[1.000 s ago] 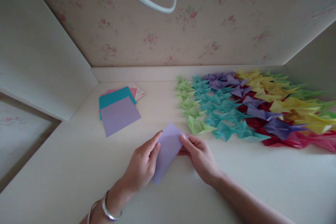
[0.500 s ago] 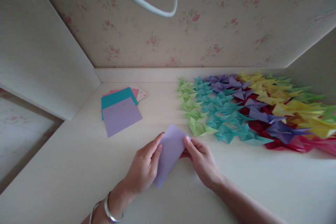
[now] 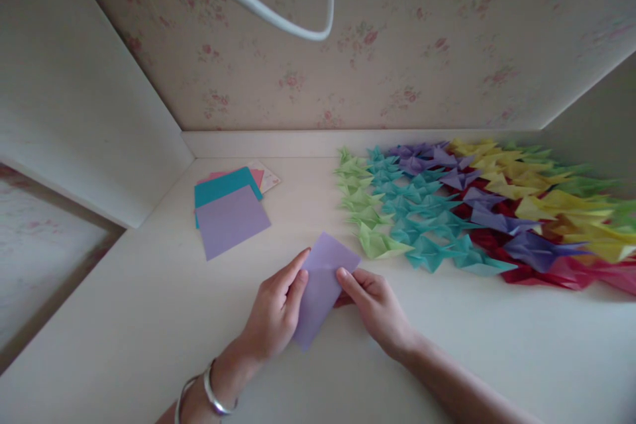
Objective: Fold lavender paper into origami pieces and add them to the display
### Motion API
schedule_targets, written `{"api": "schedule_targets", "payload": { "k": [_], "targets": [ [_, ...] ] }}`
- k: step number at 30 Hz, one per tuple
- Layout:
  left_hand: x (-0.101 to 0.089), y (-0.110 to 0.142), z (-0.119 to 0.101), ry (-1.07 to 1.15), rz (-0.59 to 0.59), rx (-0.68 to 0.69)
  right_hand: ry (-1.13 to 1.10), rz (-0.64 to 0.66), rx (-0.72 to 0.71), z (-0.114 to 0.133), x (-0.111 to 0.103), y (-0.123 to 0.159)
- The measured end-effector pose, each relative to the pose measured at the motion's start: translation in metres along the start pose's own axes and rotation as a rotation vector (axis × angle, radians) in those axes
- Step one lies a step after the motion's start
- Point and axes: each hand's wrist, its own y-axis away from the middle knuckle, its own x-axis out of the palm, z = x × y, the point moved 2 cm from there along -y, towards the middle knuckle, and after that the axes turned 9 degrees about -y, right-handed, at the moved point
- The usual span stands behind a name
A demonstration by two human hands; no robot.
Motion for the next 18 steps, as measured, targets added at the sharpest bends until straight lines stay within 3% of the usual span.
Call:
{"api": "schedule_targets", "payload": {
  "k": [3,9,13,18],
  "targets": [
    [0.003,-0.007,-0.006,0.016,-0.009,-0.009,-0.041,-0.030,-0.020,0.002,-0.002,-0.002],
    [0.011,-0.024,-0.020,-0.027,-0.147,0.060,-0.023,0.064,-0.007,0.004,0.000,-0.001],
    [0.016,-0.025,-0.014,-0.028,-0.159,0.039,0.004,0.055,0.002,0.004,0.002,0.000],
    [0.016,-0.020,-0.007,-0.028,-0.147,0.042,0.003,0.193,0.054,0.002,0.001,0.001]
  ]
}}
